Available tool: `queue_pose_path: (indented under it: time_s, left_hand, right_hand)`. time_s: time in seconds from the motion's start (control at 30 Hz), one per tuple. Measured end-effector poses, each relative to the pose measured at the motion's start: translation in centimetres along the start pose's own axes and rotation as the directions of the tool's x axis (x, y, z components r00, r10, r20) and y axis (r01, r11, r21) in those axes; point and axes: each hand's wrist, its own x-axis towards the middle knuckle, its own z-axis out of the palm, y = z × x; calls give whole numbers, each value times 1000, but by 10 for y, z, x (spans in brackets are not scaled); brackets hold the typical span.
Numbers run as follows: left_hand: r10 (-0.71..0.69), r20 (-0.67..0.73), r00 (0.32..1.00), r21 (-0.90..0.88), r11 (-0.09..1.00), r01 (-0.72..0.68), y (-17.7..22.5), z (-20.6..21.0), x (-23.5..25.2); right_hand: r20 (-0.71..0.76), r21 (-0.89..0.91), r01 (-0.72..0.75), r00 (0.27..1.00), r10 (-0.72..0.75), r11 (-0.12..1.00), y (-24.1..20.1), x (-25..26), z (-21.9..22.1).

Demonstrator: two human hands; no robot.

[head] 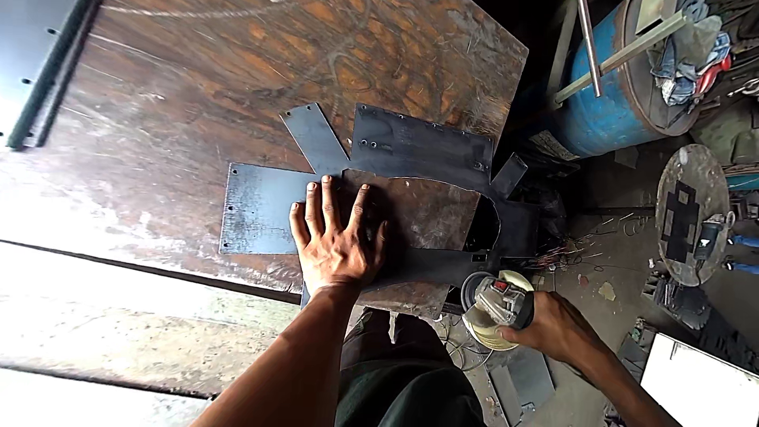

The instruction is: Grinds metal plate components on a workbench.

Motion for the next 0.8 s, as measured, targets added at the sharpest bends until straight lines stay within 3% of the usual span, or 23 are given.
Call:
queue_pose_path:
  time_s: [0.2,0.33,0.5,0.8]
  left_hand:
    - [-12,17,1000,-2,1000,12,-1,1,0]
    - [-2,20,1000,-5,1000,2,-1,1,1]
    - [-5,24,1000,-8,1000,6,-3,2,-1]
    - [-9,29,1000,-5,1000,9,-1,1,0]
  right_hand:
    - [-101,140,8,995,7,990,4,4,11]
    - [2,82,10,1000,-10,997,1,2,10]
    - [-157,249,19,987,21,968,0,10,13]
    - [-161,276,10,986,36,961,13,14,5]
